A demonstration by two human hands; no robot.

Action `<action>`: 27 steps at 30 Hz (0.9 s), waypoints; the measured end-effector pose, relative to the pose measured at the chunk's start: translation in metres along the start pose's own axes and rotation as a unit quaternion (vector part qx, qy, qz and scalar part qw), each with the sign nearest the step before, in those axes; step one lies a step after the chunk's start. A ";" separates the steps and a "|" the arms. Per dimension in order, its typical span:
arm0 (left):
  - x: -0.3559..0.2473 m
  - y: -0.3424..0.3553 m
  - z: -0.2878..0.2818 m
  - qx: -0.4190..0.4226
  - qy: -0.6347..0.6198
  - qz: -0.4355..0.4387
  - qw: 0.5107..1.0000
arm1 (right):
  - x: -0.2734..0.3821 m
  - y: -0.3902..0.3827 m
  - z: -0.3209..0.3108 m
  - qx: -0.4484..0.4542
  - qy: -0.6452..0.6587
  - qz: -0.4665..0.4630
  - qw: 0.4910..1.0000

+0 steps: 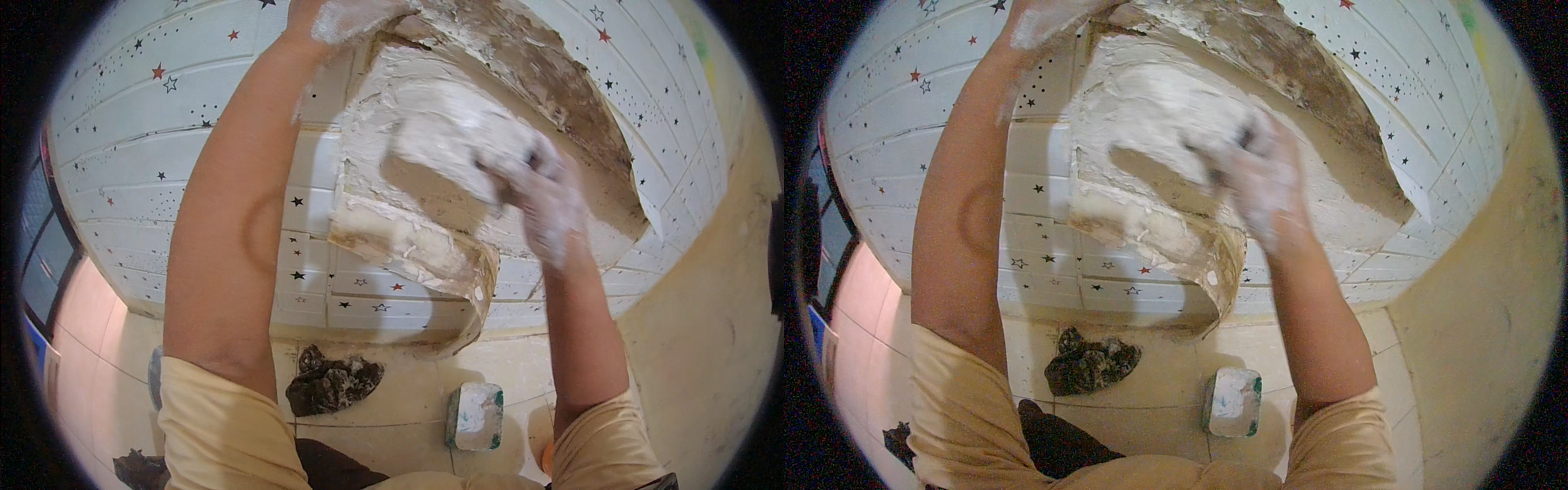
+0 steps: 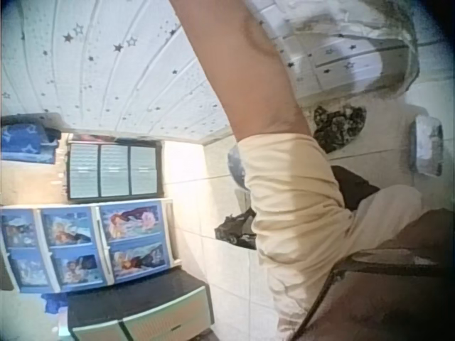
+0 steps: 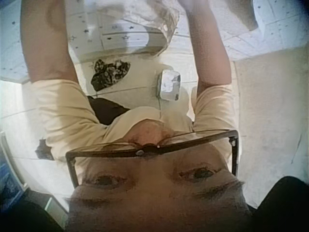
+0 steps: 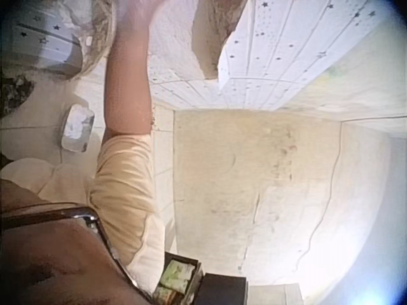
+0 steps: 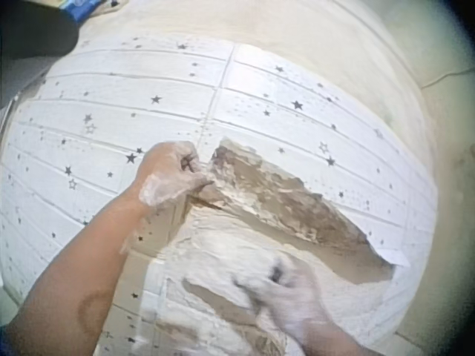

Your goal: The person scoops a white paste from a container and applies it to a wall using a trowel. They spread the material over a section of the wall, smoothing it out, and repeat the process by returning to the container to gather more paste.

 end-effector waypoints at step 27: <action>-0.007 -0.005 0.005 0.004 -0.026 -0.019 0.999 | 0.003 0.035 0.039 -0.088 -0.099 -0.119 0.984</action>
Point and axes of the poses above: each hand's wrist, its own y-axis towards the middle knuckle, its own z-axis out of the palm, x = y × z, the point moved 7 cm from there along y, towards the middle knuckle, and after that the axes turned 4 degrees about y, right-handed, at the moved point
